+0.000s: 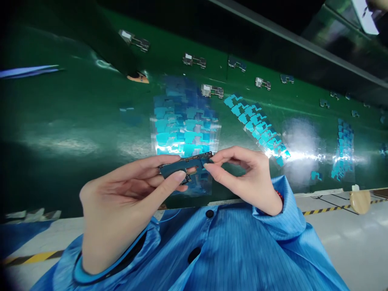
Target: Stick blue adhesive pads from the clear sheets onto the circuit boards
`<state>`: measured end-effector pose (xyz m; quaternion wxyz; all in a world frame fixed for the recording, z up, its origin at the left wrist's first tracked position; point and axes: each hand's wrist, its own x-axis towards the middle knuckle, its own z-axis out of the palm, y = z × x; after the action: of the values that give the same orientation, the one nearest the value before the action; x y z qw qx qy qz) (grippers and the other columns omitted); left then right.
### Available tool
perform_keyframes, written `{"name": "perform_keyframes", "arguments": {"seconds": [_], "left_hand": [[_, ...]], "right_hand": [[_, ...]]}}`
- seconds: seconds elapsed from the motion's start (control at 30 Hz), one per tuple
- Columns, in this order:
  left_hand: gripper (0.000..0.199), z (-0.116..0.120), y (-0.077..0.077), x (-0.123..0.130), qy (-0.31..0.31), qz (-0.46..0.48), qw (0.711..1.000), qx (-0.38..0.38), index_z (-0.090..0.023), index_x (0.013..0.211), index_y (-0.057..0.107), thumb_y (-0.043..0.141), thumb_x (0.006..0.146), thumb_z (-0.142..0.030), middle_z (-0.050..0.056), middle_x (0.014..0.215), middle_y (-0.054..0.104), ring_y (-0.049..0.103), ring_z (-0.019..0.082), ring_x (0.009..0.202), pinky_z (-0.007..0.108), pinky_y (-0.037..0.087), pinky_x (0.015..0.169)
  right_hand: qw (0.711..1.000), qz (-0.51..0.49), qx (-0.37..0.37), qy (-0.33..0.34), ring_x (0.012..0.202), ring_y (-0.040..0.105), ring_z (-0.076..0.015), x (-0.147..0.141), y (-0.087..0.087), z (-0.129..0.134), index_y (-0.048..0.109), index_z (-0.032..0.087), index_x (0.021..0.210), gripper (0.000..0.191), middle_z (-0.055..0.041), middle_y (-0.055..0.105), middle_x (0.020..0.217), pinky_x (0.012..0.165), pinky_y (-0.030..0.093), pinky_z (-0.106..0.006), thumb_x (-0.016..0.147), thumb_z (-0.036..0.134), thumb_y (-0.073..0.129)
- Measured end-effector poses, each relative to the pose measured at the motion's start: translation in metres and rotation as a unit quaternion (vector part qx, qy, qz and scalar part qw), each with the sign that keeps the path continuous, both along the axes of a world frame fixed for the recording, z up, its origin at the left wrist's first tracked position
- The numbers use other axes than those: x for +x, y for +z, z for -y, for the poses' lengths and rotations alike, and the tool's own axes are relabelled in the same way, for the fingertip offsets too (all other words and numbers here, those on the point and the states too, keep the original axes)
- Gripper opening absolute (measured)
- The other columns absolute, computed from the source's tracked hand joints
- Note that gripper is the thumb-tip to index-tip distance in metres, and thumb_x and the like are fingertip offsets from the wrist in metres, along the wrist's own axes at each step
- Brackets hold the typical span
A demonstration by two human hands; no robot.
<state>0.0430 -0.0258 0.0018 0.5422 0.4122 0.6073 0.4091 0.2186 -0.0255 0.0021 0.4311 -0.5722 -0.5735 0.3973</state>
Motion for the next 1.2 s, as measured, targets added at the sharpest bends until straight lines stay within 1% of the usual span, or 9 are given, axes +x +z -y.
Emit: {"name": "perform_keyframes", "arguments": {"seconds": [0.17,0.3,0.63,0.77,0.83,0.93,1.0,1.07,1.2], "left_hand": [[0.015,0.001,0.000,0.002,-0.003,-0.023,1.000,0.014,-0.024,0.090,0.075,0.078,0.075,-0.024,-0.004,0.067,0.077,0.074,0.018,0.056,0.026,0.064,0.060],[0.015,0.002,-0.001,0.004,0.021,0.009,1.000,0.020,-0.023,0.089,0.074,0.078,0.074,-0.024,-0.003,0.073,0.079,0.075,0.018,0.058,0.025,0.064,0.060],[0.020,-0.001,-0.007,0.004,0.019,0.002,1.000,0.006,-0.021,0.090,0.075,0.081,0.072,-0.028,0.000,0.074,0.079,0.077,0.022,0.064,0.028,0.065,0.063],[0.024,-0.005,-0.015,0.000,0.014,0.030,0.999,-0.010,-0.021,0.090,0.076,0.083,0.069,-0.031,-0.001,0.068,0.077,0.075,0.022,0.058,0.030,0.066,0.062],[0.027,-0.007,-0.021,-0.001,0.007,0.064,0.998,-0.021,-0.020,0.091,0.075,0.084,0.068,-0.032,0.000,0.069,0.078,0.075,0.022,0.059,0.030,0.066,0.063],[0.032,-0.011,-0.031,-0.002,0.005,0.103,0.994,-0.032,-0.018,0.096,0.074,0.084,0.069,-0.034,0.001,0.072,0.078,0.076,0.023,0.065,0.030,0.066,0.064],[0.040,-0.013,-0.036,-0.002,0.014,0.123,0.992,-0.032,-0.017,0.104,0.072,0.082,0.071,-0.036,0.000,0.073,0.077,0.076,0.022,0.069,0.031,0.066,0.068],[0.047,-0.015,-0.037,-0.003,0.028,0.148,0.988,-0.026,-0.019,0.116,0.066,0.079,0.076,-0.038,0.001,0.084,0.079,0.077,0.023,0.083,0.033,0.065,0.079],[0.042,-0.016,-0.035,-0.012,0.032,0.155,0.987,-0.008,-0.019,0.119,0.061,0.070,0.084,-0.039,0.007,0.099,0.080,0.074,0.026,0.100,0.035,0.061,0.086]], "right_hand": [[1.000,0.019,0.020,-0.003,0.065,0.066,-0.0093,-0.003,-0.004,0.000,0.069,0.020,0.079,0.011,0.0038,0.070,0.070,0.067,0.058,-0.021,0.075,0.016,0.077],[0.997,0.068,0.033,-0.018,0.066,0.066,-0.0108,-0.005,-0.008,0.000,0.068,0.021,0.082,0.009,0.0033,0.070,0.071,0.067,0.057,-0.024,0.077,0.020,0.076],[0.979,0.175,0.097,-0.040,0.067,0.066,-0.0129,-0.008,-0.018,-0.004,0.065,0.022,0.086,0.014,0.0026,0.069,0.069,0.072,0.055,-0.027,0.079,0.027,0.075],[0.985,0.166,0.031,-0.048,0.073,0.067,-0.0155,0.002,-0.028,-0.009,0.067,0.022,0.092,0.030,0.0003,0.071,0.076,0.074,0.054,-0.029,0.072,0.041,0.080],[0.996,0.085,-0.019,0.005,0.069,0.067,-0.0140,0.004,-0.028,-0.009,0.067,0.020,0.083,0.024,0.0002,0.071,0.072,0.069,0.054,-0.026,0.077,0.042,0.075],[0.991,-0.032,-0.100,0.087,0.055,0.064,-0.0112,0.006,-0.025,-0.010,0.065,0.017,0.068,0.031,0.0004,0.068,0.060,0.057,0.053,-0.022,0.083,0.044,0.068],[0.988,-0.035,-0.118,0.091,0.050,0.062,-0.0102,0.009,-0.025,-0.020,0.065,0.016,0.066,0.034,0.0002,0.067,0.057,0.052,0.051,-0.021,0.081,0.046,0.069],[0.993,0.019,-0.105,0.054,0.052,0.061,-0.0100,0.020,-0.030,-0.042,0.064,0.016,0.065,0.037,-0.0005,0.067,0.058,0.054,0.051,-0.022,0.080,0.049,0.069],[0.990,0.116,-0.078,-0.036,0.061,0.062,-0.0102,0.063,-0.056,-0.119,0.064,0.014,0.072,0.046,-0.0030,0.067,0.067,0.063,0.053,-0.023,0.091,0.055,0.053]]}}
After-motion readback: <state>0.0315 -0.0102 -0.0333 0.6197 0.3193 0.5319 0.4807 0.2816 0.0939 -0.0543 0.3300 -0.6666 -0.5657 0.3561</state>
